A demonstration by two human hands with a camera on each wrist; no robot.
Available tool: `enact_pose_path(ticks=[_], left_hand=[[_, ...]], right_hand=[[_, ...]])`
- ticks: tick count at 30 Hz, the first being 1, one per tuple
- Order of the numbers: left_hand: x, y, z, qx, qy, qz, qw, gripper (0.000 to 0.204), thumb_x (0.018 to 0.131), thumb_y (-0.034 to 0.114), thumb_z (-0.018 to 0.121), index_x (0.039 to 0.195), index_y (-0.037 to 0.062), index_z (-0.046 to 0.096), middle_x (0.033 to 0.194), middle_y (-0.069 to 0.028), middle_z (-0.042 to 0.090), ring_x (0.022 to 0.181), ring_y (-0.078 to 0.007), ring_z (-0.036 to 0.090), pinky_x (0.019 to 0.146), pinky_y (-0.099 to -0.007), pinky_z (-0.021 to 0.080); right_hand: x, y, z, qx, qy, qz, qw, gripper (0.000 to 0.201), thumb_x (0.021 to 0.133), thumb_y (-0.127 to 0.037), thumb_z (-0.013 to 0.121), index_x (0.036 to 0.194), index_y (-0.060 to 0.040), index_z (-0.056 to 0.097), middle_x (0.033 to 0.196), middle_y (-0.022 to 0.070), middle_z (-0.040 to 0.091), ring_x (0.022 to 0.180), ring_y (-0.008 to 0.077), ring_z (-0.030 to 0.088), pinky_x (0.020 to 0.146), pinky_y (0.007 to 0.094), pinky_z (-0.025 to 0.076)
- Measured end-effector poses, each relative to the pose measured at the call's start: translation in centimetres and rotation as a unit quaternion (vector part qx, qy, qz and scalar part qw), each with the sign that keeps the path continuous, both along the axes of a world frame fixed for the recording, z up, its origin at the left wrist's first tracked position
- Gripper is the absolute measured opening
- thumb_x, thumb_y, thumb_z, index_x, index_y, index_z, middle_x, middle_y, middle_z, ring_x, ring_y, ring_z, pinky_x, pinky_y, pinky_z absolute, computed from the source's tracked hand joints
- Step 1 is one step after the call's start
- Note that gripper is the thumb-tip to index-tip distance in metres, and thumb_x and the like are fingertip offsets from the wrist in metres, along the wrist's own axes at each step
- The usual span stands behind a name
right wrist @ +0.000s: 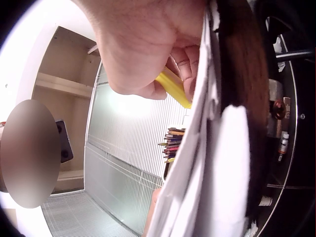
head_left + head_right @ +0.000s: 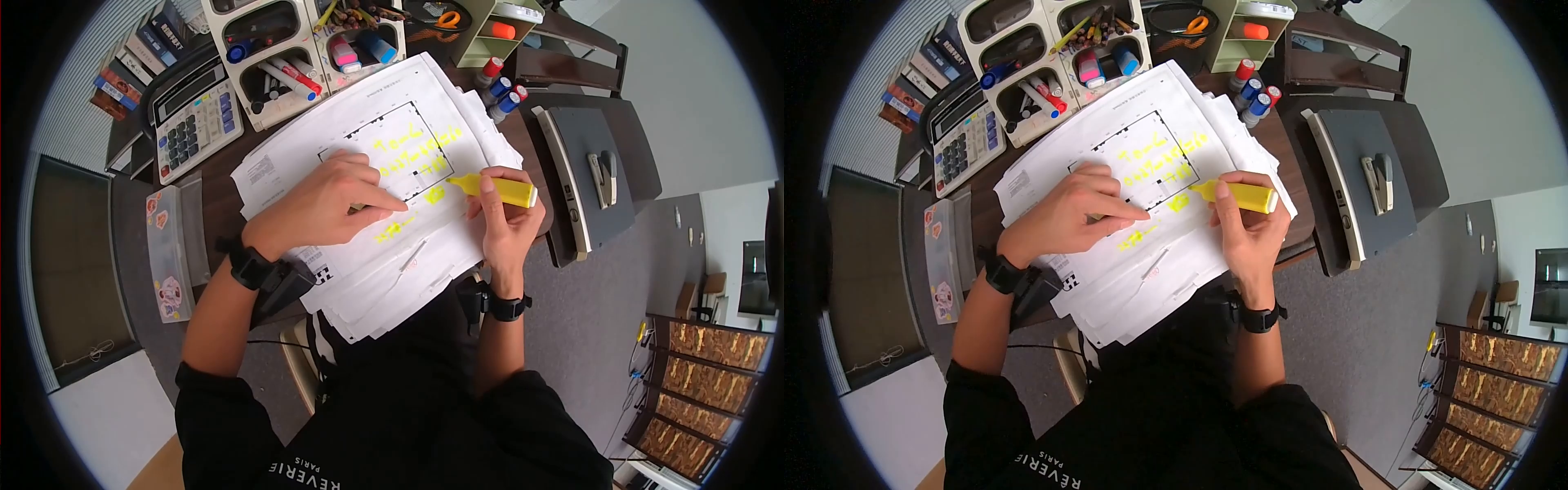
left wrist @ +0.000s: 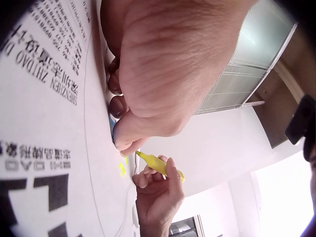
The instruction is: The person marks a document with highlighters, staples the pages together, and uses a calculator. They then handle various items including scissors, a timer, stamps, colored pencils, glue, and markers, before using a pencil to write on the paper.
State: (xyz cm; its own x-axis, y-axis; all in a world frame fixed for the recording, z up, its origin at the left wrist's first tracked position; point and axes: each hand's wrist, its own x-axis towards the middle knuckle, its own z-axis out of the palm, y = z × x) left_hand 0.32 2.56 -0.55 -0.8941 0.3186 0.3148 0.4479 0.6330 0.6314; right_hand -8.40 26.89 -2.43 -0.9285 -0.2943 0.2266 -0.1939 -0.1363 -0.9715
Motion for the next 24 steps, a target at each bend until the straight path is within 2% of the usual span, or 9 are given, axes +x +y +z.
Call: enact_pose_path(ticks=[20,24], left_hand=[[-0.05,0.00,-0.07,-0.001,-0.002,0.000,1.000,0.025,0.079,0.003,0.075,0.101,0.0133,0.080,0.067,-0.0033,0.054,0.071,-0.0209,0.049,0.083,-0.0348,0.043],[0.06,-0.01,-0.16,-0.004,-0.001,0.001,1.000,0.025,0.079,0.003,0.075,0.101,0.0131,0.080,0.067,-0.0032,0.054,0.071,-0.0208,0.049,0.082,-0.0346,0.043]], right_hand=[[0.09,0.32,-0.04,0.001,0.009,0.006,1.000,0.018,0.095,-0.011,0.070,0.105,0.0023,0.064,0.082,0.0094,0.067,0.062,0.0107,0.062,0.055,0.0237,0.049],[0.12,0.67,-0.31,-0.025,0.055,0.018,0.998,0.021,0.095,-0.016,0.070,0.104,0.0024,0.064,0.085,0.0105,0.067,0.064,0.0123,0.062,0.057,0.0249,0.049]])
